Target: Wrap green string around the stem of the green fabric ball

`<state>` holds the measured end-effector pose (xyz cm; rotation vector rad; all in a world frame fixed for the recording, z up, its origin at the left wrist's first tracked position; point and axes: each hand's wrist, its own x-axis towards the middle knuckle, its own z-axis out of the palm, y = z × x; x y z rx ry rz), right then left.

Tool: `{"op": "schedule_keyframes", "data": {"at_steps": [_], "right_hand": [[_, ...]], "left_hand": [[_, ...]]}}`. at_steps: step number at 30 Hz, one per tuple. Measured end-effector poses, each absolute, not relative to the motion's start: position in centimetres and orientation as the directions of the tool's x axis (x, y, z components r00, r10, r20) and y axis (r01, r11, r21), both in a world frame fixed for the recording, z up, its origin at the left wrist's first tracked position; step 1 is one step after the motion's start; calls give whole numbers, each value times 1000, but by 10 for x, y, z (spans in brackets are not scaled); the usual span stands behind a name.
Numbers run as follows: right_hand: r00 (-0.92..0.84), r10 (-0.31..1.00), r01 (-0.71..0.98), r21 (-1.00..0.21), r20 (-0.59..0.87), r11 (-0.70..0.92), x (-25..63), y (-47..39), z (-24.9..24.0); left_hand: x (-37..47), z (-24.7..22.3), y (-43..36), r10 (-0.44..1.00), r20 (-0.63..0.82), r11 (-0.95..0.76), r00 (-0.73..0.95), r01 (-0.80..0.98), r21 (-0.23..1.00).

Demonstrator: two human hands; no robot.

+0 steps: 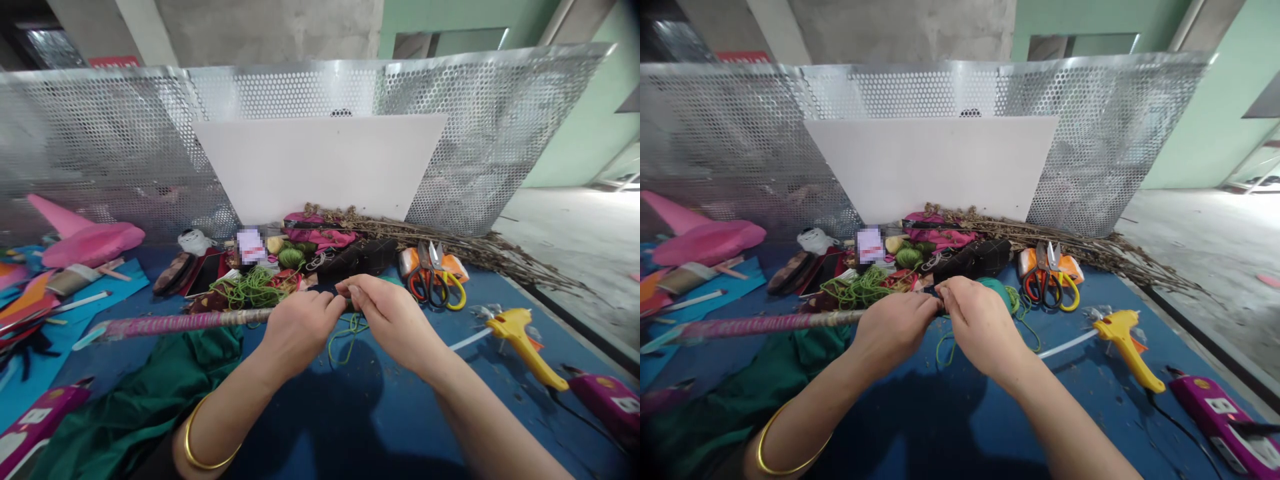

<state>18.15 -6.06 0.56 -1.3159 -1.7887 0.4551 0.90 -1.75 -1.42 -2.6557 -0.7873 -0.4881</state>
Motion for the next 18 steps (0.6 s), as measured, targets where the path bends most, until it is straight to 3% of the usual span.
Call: {"op": "schedule_keyframes", "data": {"at_steps": [4, 7, 11, 15, 18], "right_hand": [[-104, 903, 401, -813, 417, 422, 191, -61, 10], [9, 955, 137, -946, 297, 293, 208, -61, 17], [200, 972, -119, -982, 123, 149, 234, -54, 22], [349, 927, -16, -988, 140, 155, 250, -39, 11], [354, 900, 239, -955, 254, 175, 255, -26, -5]], "left_hand": [[4, -13, -13, 485, 394, -780, 781, 590, -209], [-1, -9, -8, 512, 413, -772, 753, 614, -164], [-10, -1, -4, 580, 411, -767, 703, 641, -15], [-16, 6, -3, 664, 358, -743, 657, 634, 215], [-17, 10, -6, 735, 265, -668, 624, 601, 439]]}}
